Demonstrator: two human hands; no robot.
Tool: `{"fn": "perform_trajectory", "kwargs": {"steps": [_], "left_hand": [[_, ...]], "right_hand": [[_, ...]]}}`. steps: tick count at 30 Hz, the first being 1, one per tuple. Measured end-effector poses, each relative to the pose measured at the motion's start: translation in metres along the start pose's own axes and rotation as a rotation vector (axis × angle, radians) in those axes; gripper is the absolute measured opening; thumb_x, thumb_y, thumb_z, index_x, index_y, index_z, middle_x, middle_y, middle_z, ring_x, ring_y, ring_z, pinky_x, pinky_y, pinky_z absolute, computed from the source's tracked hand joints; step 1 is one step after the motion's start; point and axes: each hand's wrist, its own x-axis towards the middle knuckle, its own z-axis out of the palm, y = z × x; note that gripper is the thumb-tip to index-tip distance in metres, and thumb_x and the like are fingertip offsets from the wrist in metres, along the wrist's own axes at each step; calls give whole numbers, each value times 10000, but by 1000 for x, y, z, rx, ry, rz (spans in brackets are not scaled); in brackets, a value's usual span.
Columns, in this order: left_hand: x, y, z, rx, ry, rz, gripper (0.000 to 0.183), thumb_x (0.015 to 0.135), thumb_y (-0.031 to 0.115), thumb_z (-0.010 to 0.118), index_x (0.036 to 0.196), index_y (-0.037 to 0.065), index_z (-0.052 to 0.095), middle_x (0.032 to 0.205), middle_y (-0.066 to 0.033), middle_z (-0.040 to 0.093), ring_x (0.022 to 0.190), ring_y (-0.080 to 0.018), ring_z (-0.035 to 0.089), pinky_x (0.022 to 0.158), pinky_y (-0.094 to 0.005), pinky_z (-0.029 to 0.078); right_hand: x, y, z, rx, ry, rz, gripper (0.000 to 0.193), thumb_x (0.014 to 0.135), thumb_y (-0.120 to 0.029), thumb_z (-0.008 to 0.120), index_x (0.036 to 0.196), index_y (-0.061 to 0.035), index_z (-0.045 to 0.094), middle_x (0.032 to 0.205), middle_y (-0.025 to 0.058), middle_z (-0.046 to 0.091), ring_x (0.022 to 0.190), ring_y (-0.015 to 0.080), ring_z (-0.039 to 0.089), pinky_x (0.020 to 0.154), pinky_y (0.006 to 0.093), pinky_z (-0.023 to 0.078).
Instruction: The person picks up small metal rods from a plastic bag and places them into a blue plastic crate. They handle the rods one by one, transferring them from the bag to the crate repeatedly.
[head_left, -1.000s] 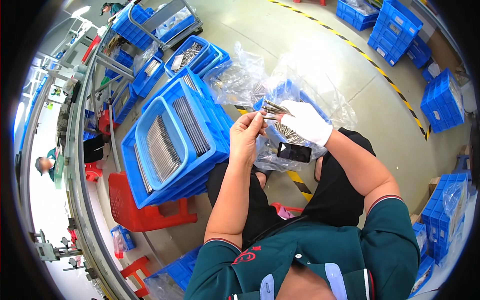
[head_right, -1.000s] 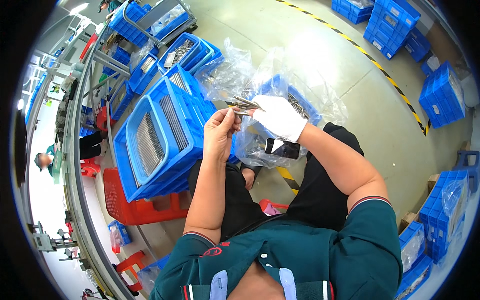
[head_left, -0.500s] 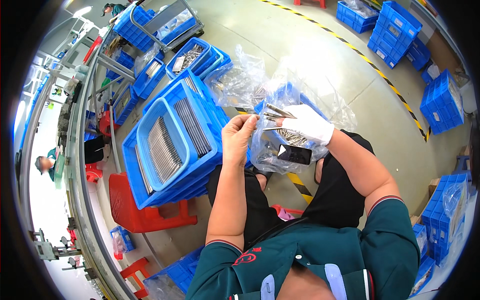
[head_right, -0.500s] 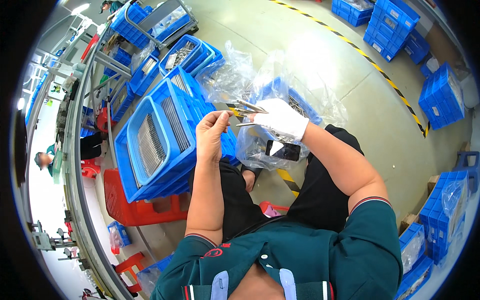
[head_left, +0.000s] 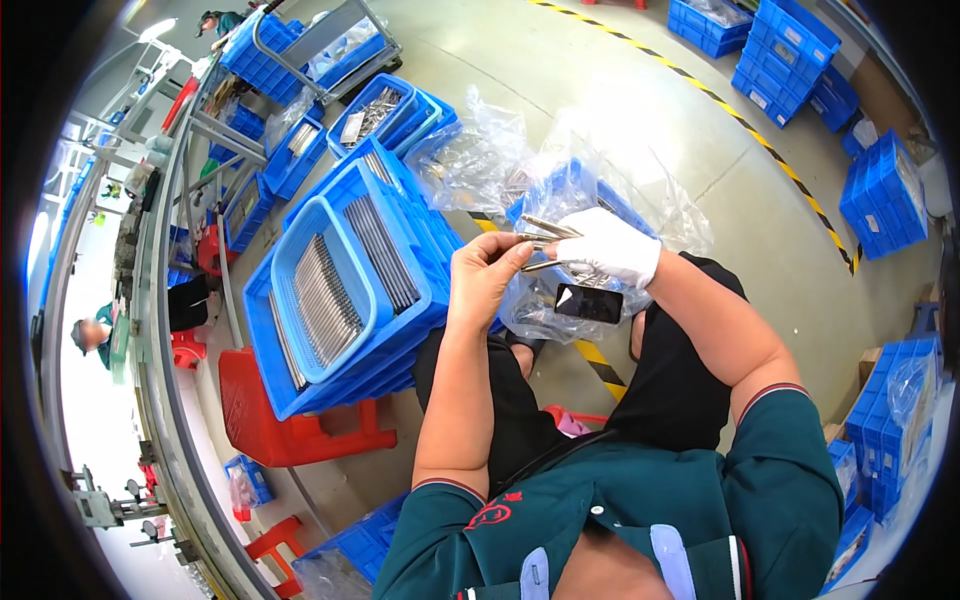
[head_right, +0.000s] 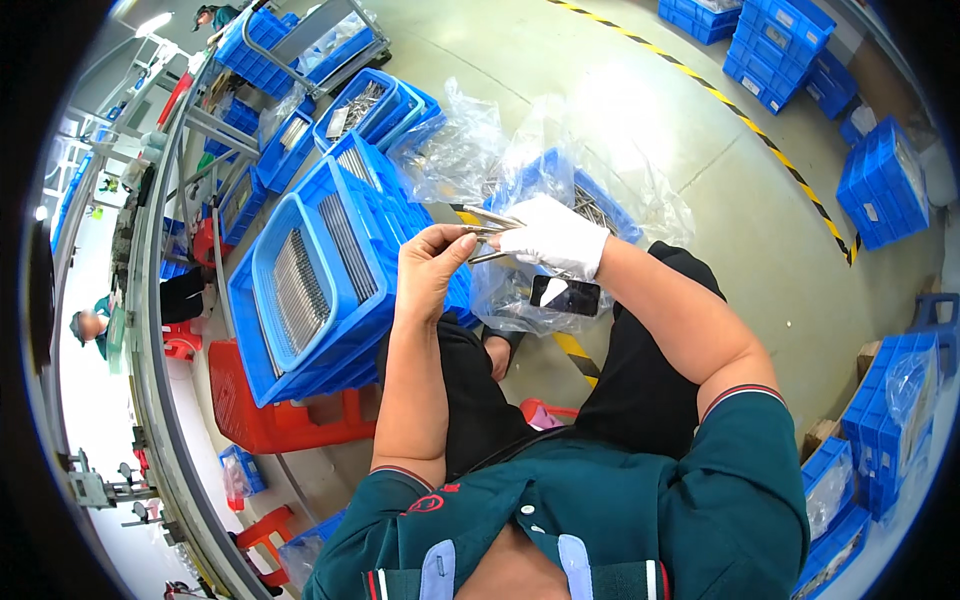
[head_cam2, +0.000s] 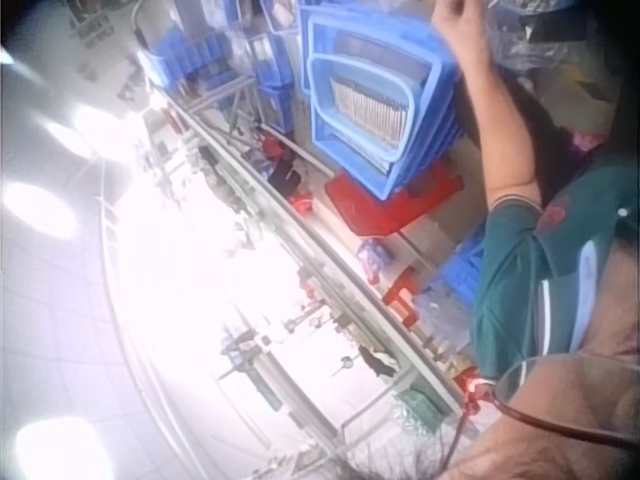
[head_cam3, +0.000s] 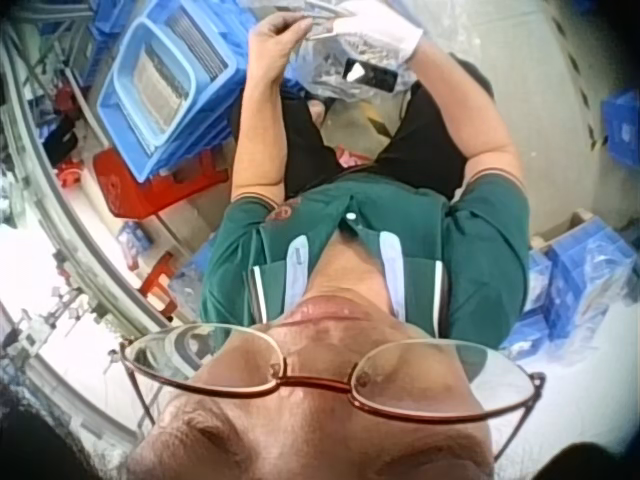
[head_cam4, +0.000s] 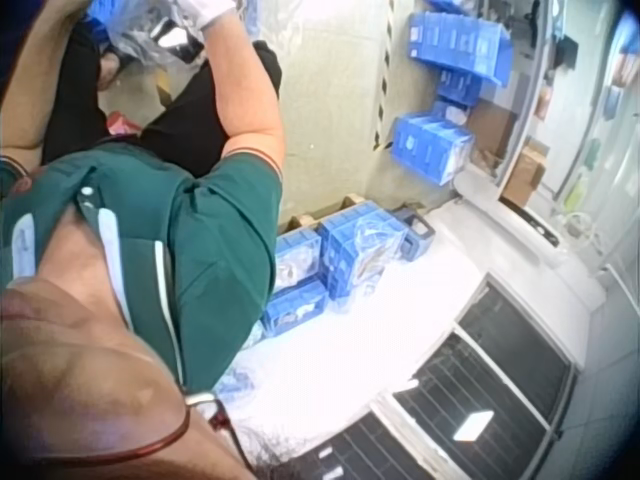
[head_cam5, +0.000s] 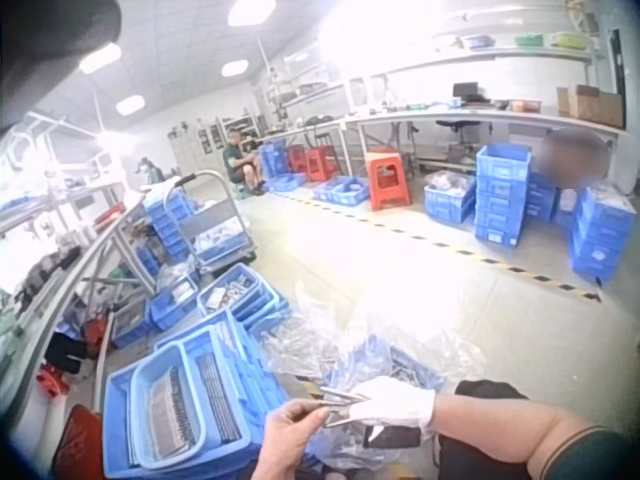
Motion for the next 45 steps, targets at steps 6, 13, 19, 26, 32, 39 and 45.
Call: {"fn": "perform_trajectory", "kwargs": {"steps": [6,13,19,26,32,39,45], "left_hand": [[3,-9,-6,32,-54,-68,190,811,139,710,896,-24,665,761,-26,634,684,-81,539,637,-219,422],[3,4,-14,-24,25,-13,215,812,162,718,914,-22,675,768,-4,622,690,-52,510,630,-195,390],[2,2,-12,-21,-6,-38,224,811,169,719,914,-24,674,772,2,624,683,-48,499,630,-196,387],[0,3,-12,67,-26,-7,226,798,150,721,909,-41,673,752,-2,617,658,-47,494,594,-199,381],[1,-1,-15,76,-57,-59,203,793,142,725,871,-37,669,732,-8,611,640,-50,495,576,-200,376],[3,8,-26,-2,55,14,154,813,112,698,875,-26,671,767,-31,637,699,-80,551,662,-218,436],[1,6,-23,-74,-62,-41,219,813,169,710,905,-25,670,771,-29,634,711,-84,542,683,-222,414]], "right_hand": [[-2,0,2,-10,-3,36,188,831,-219,646,826,-32,626,654,-27,500,580,56,412,512,237,334],[0,0,2,-31,6,31,223,824,-239,648,750,-32,611,584,-26,462,536,66,377,475,254,303],[0,-2,4,-143,-12,64,258,815,-274,648,770,-23,614,601,-6,484,563,85,409,507,267,338],[-1,-3,4,-372,-8,18,294,822,-306,644,824,-14,616,635,21,520,605,104,452,552,283,381],[0,0,7,-386,-14,3,279,833,-297,639,835,-18,625,649,7,523,615,83,451,556,270,382],[0,8,3,-43,-124,41,251,869,-284,614,806,-42,602,574,-39,415,495,53,352,443,234,301],[-11,-11,11,211,-228,277,226,912,-272,577,829,-62,570,548,-65,375,448,19,275,403,207,192]]}}
